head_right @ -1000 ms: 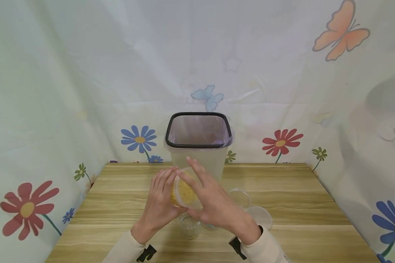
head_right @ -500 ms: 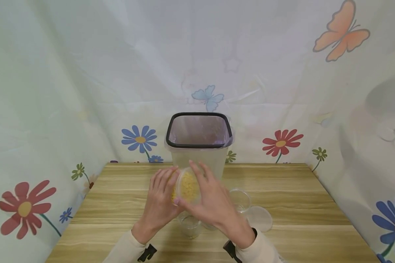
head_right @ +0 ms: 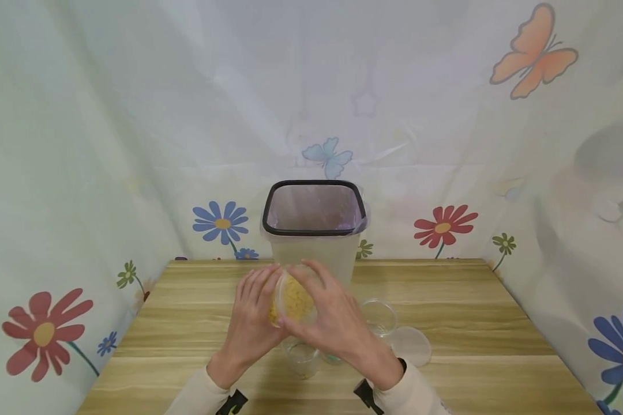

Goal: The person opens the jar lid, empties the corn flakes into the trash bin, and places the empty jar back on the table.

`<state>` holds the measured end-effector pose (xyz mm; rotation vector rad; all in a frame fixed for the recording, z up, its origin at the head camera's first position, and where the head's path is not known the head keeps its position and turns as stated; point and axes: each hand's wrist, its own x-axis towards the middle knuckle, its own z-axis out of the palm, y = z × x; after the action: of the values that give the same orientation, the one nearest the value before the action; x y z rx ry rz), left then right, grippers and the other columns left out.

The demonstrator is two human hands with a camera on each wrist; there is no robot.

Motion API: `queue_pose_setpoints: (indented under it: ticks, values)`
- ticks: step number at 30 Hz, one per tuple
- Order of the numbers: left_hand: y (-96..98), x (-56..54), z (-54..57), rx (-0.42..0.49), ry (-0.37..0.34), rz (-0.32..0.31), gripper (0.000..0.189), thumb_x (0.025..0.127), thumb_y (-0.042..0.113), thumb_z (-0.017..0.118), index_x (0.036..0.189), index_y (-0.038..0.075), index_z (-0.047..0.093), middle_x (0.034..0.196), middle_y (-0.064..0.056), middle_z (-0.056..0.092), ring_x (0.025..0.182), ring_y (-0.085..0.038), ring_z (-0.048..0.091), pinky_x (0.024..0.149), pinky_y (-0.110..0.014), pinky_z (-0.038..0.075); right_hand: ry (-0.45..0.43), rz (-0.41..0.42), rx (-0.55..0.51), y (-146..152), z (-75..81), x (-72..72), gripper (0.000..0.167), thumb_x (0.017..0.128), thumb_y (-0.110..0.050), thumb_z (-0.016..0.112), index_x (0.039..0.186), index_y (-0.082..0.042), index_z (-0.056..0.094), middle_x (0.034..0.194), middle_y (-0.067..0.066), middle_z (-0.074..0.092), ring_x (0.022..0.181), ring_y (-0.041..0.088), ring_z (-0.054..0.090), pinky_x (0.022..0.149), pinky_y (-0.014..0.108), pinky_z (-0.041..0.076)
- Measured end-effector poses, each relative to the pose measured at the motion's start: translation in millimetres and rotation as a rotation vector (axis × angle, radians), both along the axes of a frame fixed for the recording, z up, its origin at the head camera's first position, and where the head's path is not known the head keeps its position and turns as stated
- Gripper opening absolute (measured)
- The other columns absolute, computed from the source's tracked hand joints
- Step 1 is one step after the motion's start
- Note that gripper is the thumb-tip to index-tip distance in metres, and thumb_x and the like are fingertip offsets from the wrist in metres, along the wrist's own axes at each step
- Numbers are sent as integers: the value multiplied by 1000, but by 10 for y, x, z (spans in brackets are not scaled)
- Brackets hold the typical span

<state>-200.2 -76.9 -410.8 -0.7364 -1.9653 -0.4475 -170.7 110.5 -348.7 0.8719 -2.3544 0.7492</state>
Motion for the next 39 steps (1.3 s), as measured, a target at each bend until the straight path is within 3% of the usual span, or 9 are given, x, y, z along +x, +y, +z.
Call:
queue_pose_setpoints:
  ticks: [13,22,28,34,39]
  values:
    - [-21,23,-3,2,-65,-18,116,48,54,94,141,7,45,142,-11,52,131,-29,48,110,-51,37,138,178,104,93,28,-67,88,66,-28,90,143,-18,48,150,12,42,129,31,50,88,48,56]
    - [-21,37,24,10,-62,-31,112,46,46,96,139,6,45,140,-11,53,129,-28,48,108,-50,39,169,258,146,134,46,-80,91,62,-23,93,141,-20,49,150,12,43,139,34,40,98,54,51]
    - [-15,42,22,12,-78,-33,114,46,44,96,140,7,44,141,-9,52,129,-27,48,107,-50,39,147,253,182,155,57,-73,95,63,-26,93,145,-20,45,153,13,38,143,36,36,100,56,49]
    - [-15,50,13,21,-113,-45,113,49,44,95,142,7,43,143,-10,51,132,-27,46,110,-49,37,78,224,136,135,80,-30,94,73,-45,84,151,-17,38,162,9,23,147,33,30,104,57,46]
    - [-4,42,11,31,-98,-34,103,56,42,91,141,8,45,142,-10,52,132,-28,47,110,-50,37,-16,46,-3,62,78,38,88,81,-51,74,153,-21,34,159,9,31,137,34,45,100,54,49]
